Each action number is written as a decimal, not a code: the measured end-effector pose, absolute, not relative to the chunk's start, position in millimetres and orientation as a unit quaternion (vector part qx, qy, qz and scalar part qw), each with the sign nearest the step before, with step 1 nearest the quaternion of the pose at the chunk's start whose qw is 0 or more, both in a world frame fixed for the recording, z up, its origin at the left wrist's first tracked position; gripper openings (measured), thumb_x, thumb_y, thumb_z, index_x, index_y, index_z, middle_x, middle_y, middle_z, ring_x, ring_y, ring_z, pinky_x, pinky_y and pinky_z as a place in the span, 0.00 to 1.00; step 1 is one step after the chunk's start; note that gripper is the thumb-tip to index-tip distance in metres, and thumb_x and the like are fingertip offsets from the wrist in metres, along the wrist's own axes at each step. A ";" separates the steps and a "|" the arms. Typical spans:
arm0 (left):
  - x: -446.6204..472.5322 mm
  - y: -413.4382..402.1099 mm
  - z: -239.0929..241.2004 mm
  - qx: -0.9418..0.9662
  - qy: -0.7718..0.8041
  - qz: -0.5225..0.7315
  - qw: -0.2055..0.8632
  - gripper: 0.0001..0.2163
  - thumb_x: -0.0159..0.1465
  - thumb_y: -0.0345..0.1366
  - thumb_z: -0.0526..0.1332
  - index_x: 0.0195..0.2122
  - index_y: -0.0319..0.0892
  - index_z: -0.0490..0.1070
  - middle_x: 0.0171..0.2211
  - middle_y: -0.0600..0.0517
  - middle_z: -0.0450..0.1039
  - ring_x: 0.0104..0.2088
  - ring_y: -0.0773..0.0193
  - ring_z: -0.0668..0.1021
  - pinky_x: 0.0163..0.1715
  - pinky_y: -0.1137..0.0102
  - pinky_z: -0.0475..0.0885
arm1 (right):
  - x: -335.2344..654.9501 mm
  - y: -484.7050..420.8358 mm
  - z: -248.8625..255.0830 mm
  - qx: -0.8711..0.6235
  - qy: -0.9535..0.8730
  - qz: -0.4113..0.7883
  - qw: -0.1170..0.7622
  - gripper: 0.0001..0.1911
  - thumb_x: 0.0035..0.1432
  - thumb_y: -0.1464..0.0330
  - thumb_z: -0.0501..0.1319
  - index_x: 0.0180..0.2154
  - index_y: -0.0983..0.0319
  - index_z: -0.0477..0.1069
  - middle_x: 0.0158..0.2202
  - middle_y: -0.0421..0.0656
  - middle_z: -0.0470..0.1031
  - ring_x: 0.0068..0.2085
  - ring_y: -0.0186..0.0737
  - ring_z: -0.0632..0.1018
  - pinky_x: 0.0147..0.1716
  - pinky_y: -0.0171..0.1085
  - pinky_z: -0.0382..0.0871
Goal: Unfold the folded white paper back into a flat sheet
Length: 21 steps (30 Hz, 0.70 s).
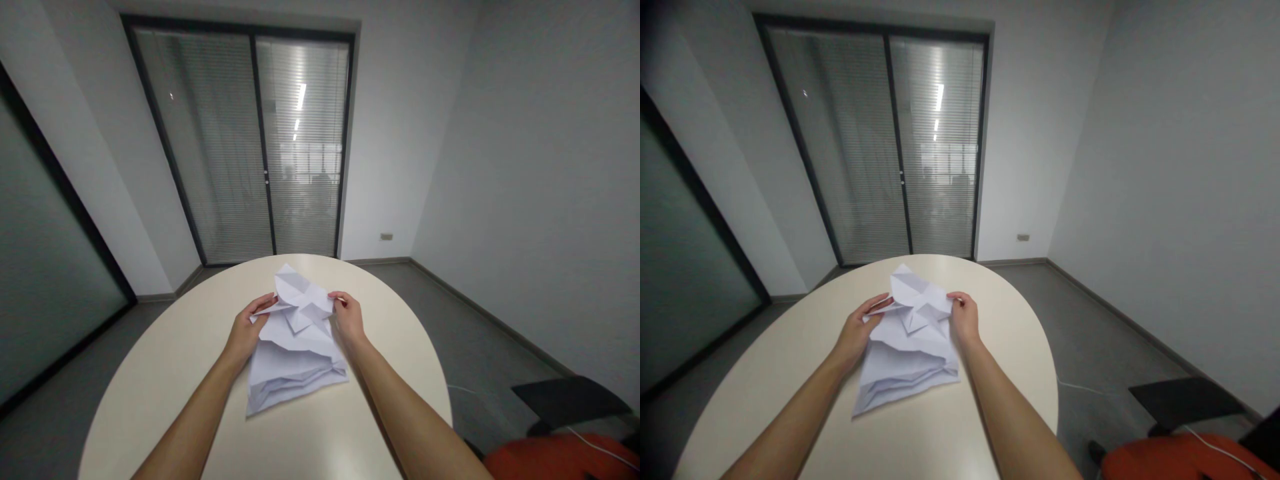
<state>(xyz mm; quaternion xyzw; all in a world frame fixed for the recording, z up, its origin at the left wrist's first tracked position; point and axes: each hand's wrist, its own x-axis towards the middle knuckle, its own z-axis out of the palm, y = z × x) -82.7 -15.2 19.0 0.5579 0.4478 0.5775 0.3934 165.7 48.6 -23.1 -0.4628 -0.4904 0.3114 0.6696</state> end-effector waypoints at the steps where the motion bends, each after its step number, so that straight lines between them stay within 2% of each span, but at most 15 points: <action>1: -82.7 -15.1 19.7 0.559 0.454 0.581 0.379 0.22 0.56 0.42 0.66 0.52 0.40 0.76 0.53 0.40 0.78 0.53 0.50 0.78 0.50 0.62 0.72 | 165.8 44.4 -20.4 -0.472 -0.523 0.255 0.662 0.10 0.53 0.68 0.58 0.30 0.60 0.79 0.39 0.47 0.77 0.43 0.47 0.75 0.44 0.44 0.69; 3: -82.6 -15.3 20.8 0.555 0.468 0.584 0.364 0.20 0.58 0.45 0.66 0.49 0.40 0.79 0.51 0.42 0.79 0.52 0.49 0.78 0.52 0.61 0.70 | 164.7 35.1 -12.6 -0.479 -0.586 0.162 0.633 0.13 0.56 0.70 0.56 0.32 0.58 0.80 0.43 0.48 0.76 0.48 0.48 0.74 0.52 0.47 0.66; 4: -82.5 -15.6 21.2 0.551 0.473 0.582 0.366 0.21 0.57 0.47 0.66 0.48 0.40 0.79 0.50 0.42 0.80 0.51 0.49 0.79 0.52 0.61 0.71 | 163.3 30.4 -8.4 -0.477 -0.607 0.145 0.619 0.14 0.57 0.71 0.55 0.33 0.58 0.80 0.42 0.47 0.76 0.48 0.47 0.74 0.53 0.47 0.66; 6: -82.2 -16.4 21.7 0.539 0.478 0.580 0.381 0.24 0.56 0.50 0.67 0.49 0.40 0.79 0.48 0.43 0.81 0.48 0.49 0.80 0.50 0.62 0.72 | 158.5 22.2 -1.4 -0.450 -0.656 0.150 0.587 0.13 0.60 0.71 0.55 0.37 0.58 0.79 0.41 0.46 0.77 0.47 0.46 0.75 0.51 0.46 0.68; 8: -81.8 -16.9 21.7 0.530 0.477 0.582 0.391 0.25 0.55 0.51 0.68 0.49 0.39 0.79 0.47 0.43 0.81 0.46 0.49 0.81 0.48 0.62 0.72 | 152.4 16.7 1.4 -0.428 -0.701 0.165 0.546 0.12 0.61 0.68 0.58 0.43 0.58 0.78 0.44 0.46 0.78 0.48 0.47 0.75 0.52 0.46 0.68; 11: -81.8 -16.5 20.7 0.524 0.476 0.590 0.389 0.25 0.55 0.51 0.69 0.48 0.39 0.80 0.48 0.43 0.81 0.46 0.50 0.80 0.48 0.64 0.72 | 145.9 14.4 -1.4 -0.435 -0.718 0.185 0.512 0.17 0.59 0.64 0.64 0.49 0.59 0.75 0.50 0.48 0.78 0.49 0.48 0.76 0.54 0.47 0.67; 15: -83.2 -13.9 17.8 0.501 0.469 0.602 0.409 0.25 0.55 0.51 0.69 0.49 0.39 0.78 0.45 0.44 0.81 0.42 0.53 0.81 0.43 0.66 0.73 | 148.1 18.8 -6.7 -0.439 -0.710 0.215 0.507 0.12 0.63 0.60 0.60 0.42 0.59 0.76 0.43 0.46 0.80 0.46 0.48 0.77 0.49 0.45 0.68; 21: -87.3 -8.3 12.0 0.456 0.473 0.628 0.417 0.22 0.52 0.49 0.70 0.41 0.37 0.76 0.34 0.48 0.81 0.31 0.60 0.79 0.32 0.70 0.71 | 155.4 31.1 -12.3 -0.415 -0.614 0.279 0.610 0.14 0.64 0.55 0.58 0.38 0.60 0.71 0.38 0.44 0.77 0.41 0.44 0.76 0.42 0.39 0.69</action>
